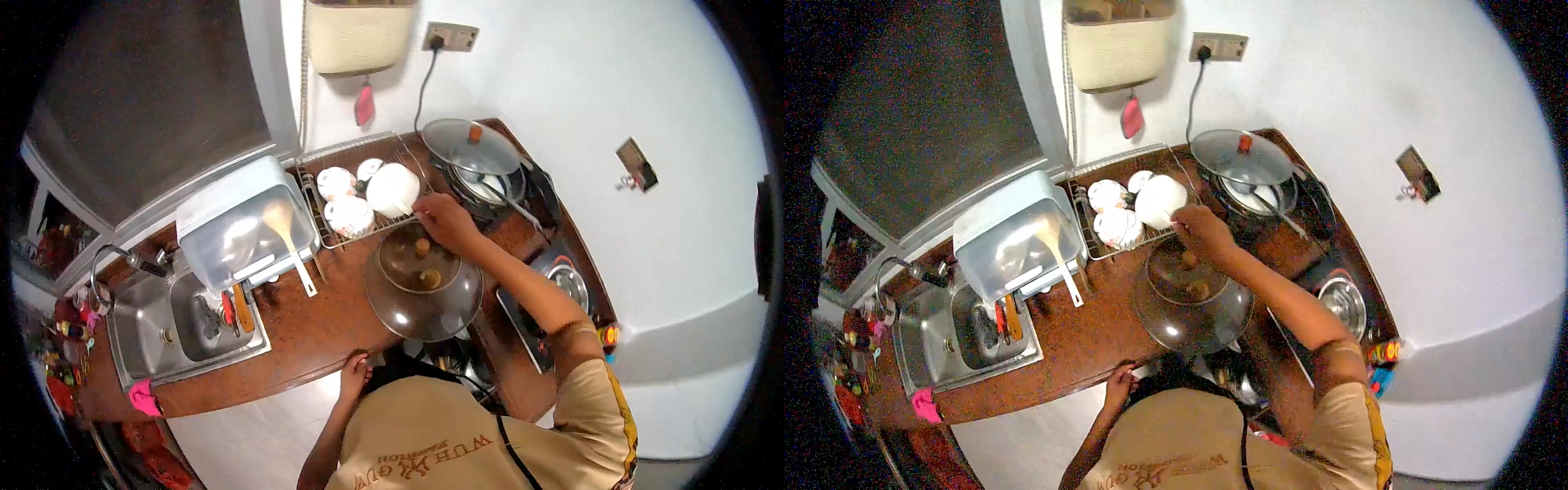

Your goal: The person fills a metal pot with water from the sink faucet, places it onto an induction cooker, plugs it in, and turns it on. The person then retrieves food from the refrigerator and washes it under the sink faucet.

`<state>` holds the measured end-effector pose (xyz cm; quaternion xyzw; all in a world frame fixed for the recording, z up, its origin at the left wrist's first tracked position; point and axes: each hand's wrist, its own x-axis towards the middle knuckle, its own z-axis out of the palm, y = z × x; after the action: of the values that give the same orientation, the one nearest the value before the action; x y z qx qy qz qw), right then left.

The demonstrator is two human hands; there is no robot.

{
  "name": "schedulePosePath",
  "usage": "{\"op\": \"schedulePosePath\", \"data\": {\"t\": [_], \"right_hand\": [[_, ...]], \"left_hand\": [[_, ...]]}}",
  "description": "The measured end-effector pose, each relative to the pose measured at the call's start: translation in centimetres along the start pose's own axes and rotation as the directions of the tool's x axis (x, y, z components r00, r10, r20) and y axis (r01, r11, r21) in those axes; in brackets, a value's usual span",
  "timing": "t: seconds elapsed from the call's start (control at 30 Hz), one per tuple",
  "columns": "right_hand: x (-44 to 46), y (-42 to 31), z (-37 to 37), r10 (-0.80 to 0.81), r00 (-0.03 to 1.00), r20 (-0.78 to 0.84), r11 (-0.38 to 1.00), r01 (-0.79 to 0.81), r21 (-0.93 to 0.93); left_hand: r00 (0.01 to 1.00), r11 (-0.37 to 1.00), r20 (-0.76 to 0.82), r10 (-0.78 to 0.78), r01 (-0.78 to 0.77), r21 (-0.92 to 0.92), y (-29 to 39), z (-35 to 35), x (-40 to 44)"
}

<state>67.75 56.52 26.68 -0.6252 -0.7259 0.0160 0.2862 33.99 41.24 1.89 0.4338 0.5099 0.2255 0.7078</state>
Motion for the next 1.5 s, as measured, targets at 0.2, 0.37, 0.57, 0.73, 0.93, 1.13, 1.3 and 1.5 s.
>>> {"op": "schedulePosePath", "data": {"t": [0.2,0.37,0.57,0.73,0.93,1.13,1.3,1.5], "right_hand": [[12.3,10.3,11.0,-0.128,0.986,0.103,0.953,0.152,-0.263],[18.0,14.6,15.3,0.066,0.958,0.279,0.894,0.068,-0.443],[20.3,17.2,16.8,0.114,0.842,0.527,0.923,0.106,-0.369],[20.9,15.4,13.3,-0.161,0.945,0.286,0.800,0.294,-0.522],[21.1,13.3,8.8,-0.174,0.981,0.089,0.908,0.195,-0.371],[22.6,15.4,6.6,-0.009,0.886,-0.464,0.982,0.096,0.165],[24.5,18.4,3.5,0.403,0.766,-0.502,0.834,-0.080,0.546],[25.1,22.8,0.0,0.381,0.672,-0.635,0.914,-0.169,0.369]], "left_hand": [[0.956,0.994,-0.292,-0.020,-0.013,-0.108,-0.2,-0.2,-2.5],[0.900,0.965,-0.420,-0.118,0.004,-0.261,-5.6,1.0,-4.0],[0.899,0.973,-0.415,-0.141,0.048,-0.226,-3.7,2.4,-4.5],[0.915,0.995,-0.401,-0.042,0.002,-0.099,-2.8,2.7,-2.9],[0.928,0.970,-0.352,-0.120,0.033,-0.243,-3.7,2.9,-1.2],[0.937,0.989,-0.337,-0.091,0.044,-0.144,-3.4,3.1,-0.7],[0.925,0.990,-0.364,-0.111,0.069,-0.126,-4.3,3.1,-0.7],[0.931,0.996,-0.362,-0.041,0.009,-0.092,-5.9,2.9,-1.0]]}}
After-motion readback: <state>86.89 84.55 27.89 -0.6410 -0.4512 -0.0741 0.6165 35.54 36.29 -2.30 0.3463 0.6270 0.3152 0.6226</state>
